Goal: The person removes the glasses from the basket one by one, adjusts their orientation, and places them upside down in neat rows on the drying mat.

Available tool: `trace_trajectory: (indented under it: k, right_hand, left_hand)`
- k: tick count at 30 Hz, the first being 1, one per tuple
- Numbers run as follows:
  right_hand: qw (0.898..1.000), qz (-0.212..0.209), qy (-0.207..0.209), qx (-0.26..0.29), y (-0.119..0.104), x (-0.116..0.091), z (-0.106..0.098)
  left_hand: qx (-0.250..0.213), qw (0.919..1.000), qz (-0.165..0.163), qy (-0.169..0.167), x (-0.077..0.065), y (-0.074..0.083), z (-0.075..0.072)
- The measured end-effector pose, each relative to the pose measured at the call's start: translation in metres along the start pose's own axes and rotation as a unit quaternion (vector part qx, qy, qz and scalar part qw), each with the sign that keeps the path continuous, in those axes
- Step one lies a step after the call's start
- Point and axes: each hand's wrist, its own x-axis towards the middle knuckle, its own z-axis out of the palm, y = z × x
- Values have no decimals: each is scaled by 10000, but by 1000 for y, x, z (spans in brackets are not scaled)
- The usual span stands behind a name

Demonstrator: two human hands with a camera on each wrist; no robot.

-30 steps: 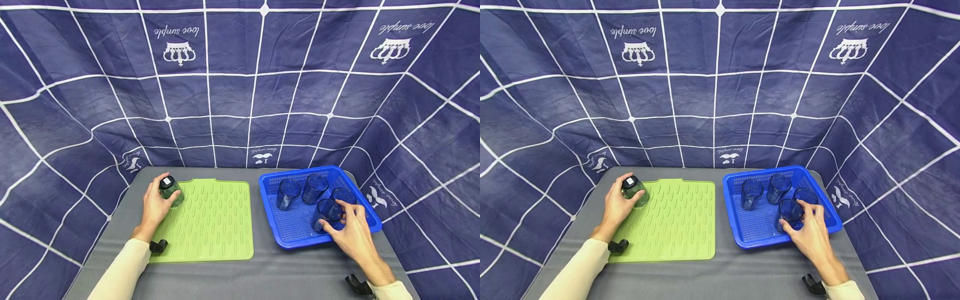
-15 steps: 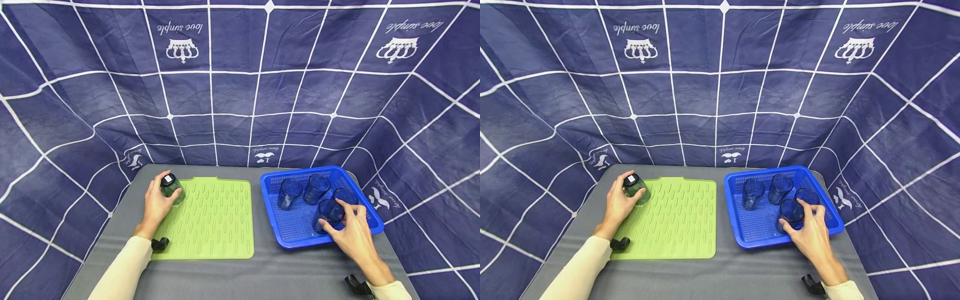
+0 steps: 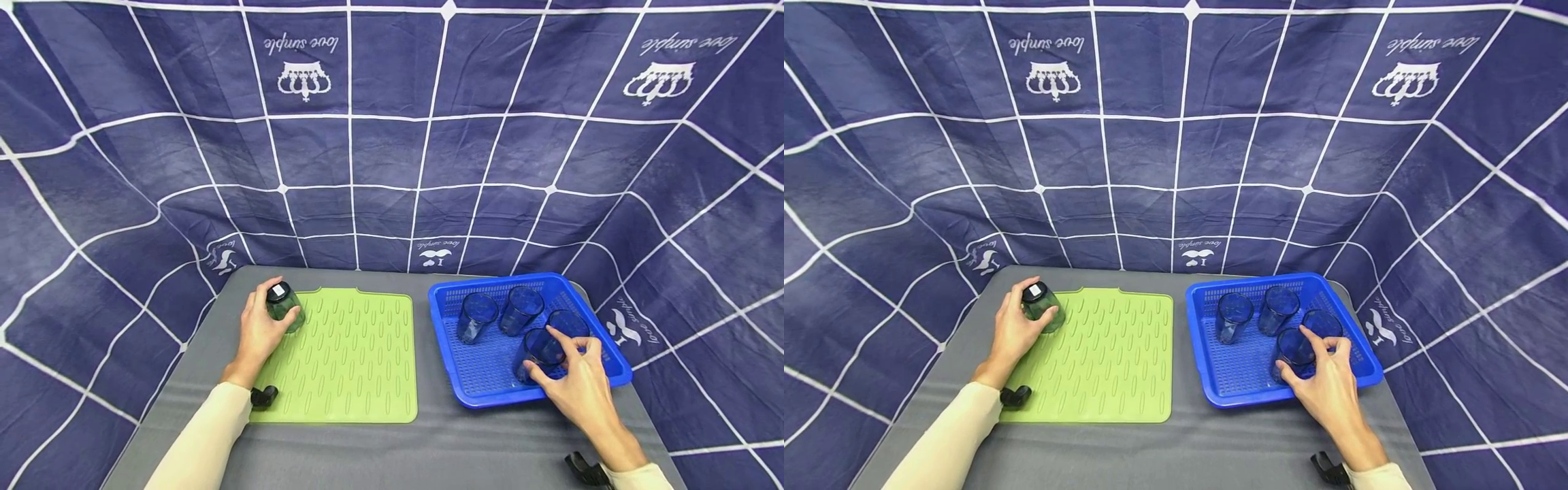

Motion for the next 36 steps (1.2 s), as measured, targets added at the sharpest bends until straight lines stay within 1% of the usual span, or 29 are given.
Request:
trace_trajectory:
  k: [8, 17, 27, 36]
  right_hand:
    - [9999, -79, 83, 27, -1, -1, 3]
    - [9998, -116, 152, 46, -3, -2, 4]
    - [9996, -194, 177, 47, -4, -1, 4]
    - [9992, -331, 201, 70, -7, 2, 2]
  left_hand:
    - [10, 10000, 26, 26, -1, -2, 0]
    - [54, 10000, -8, -42, -2, 2, -2]
    - [81, 10000, 33, -8, 0, 4, -3]
    - [84, 9999, -48, -60, 0, 5, -3]
